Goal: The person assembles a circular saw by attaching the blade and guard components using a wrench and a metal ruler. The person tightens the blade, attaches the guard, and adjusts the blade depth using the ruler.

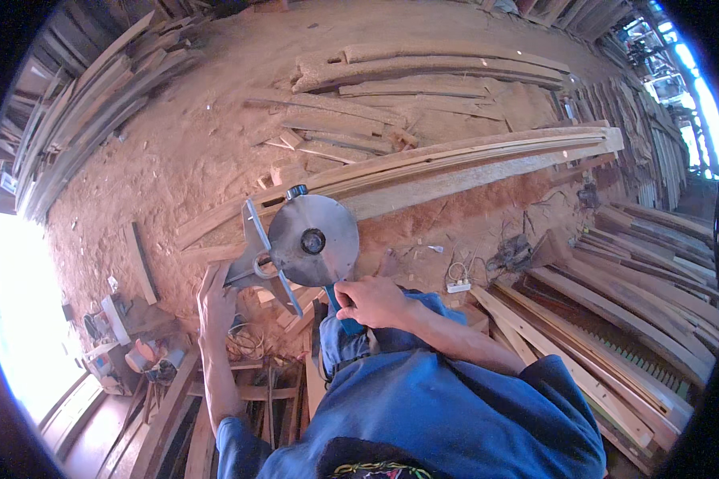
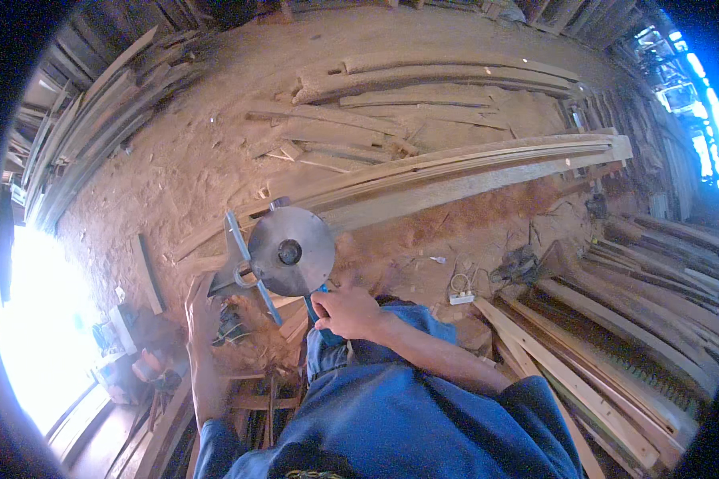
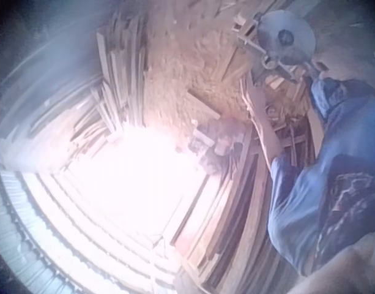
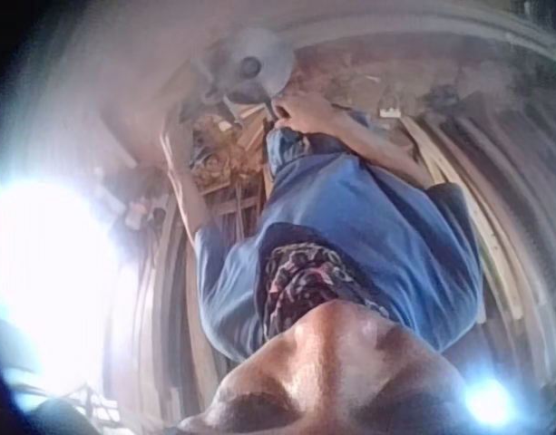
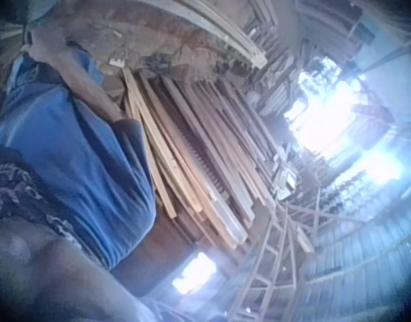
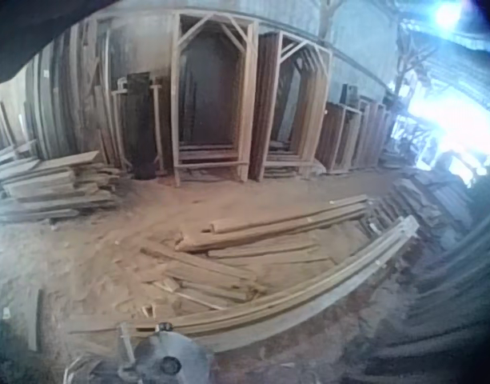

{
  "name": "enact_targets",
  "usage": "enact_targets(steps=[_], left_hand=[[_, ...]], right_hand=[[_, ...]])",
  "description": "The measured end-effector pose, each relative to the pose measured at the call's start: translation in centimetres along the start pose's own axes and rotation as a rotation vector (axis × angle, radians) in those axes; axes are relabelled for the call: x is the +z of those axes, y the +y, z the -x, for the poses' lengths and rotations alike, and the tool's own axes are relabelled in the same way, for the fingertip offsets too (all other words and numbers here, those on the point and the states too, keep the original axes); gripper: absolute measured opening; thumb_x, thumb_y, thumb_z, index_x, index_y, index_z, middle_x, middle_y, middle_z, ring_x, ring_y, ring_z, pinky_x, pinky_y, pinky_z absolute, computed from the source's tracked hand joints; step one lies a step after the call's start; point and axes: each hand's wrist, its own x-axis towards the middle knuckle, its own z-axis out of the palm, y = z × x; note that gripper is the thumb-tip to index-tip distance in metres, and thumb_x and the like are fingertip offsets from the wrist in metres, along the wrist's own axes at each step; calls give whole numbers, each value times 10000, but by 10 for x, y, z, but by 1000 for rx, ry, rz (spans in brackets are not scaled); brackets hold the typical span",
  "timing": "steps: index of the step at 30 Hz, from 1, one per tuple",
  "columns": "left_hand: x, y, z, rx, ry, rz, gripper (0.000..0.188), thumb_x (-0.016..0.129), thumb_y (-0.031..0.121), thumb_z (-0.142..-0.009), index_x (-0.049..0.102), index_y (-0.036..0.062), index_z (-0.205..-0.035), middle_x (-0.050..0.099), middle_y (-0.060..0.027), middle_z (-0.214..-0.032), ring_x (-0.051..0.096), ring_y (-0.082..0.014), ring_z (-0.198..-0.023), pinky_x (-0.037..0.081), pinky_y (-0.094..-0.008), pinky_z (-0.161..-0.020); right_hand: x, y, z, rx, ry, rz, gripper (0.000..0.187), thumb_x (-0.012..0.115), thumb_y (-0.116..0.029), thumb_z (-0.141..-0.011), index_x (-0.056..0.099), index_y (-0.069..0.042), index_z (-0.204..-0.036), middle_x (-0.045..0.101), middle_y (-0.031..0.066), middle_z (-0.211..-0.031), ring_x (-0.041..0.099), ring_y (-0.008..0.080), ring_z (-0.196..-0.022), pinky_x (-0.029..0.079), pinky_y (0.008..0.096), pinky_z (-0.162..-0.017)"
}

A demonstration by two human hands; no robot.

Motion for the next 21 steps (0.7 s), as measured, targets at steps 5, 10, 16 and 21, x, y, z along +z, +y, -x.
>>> enact_targets(steps=[5,10,16,21], left_hand=[[4,-12,-10,-81,-73,27,615,723,-97,-756,622,44,-1346,662,-182,-1176,675,-380,-1010,567,-420,-850],[11,-8,-17,199,72,-52,595,754,-65,-754,630,24,-1329,664,-201,-1199,680,-387,-1046,568,-430,-866],[15,-4,-26,31,-58,49,571,787,17,-760,636,8,-1310,665,-196,-1187,660,-389,-1076,541,-441,-943],[26,10,-29,79,-13,91,577,804,60,-759,639,10,-1310,670,-189,-1178,674,-377,-1041,547,-437,-908]], right_hand=[[-5,-1,-8,6,29,21,316,788,-367,-856,600,-123,-930,693,110,-789,704,375,-824,523,536,-708],[-3,-2,-13,22,28,68,312,801,-358,-841,613,-123,-922,695,128,-801,699,393,-841,528,539,-718],[-2,-2,-13,-49,103,110,292,775,-369,-866,617,-125,-898,691,123,-733,705,376,-773,506,501,-707],[-2,-3,-11,29,38,111,293,765,-383,-872,626,-131,-930,703,121,-760,711,374,-785,514,496,-723]])
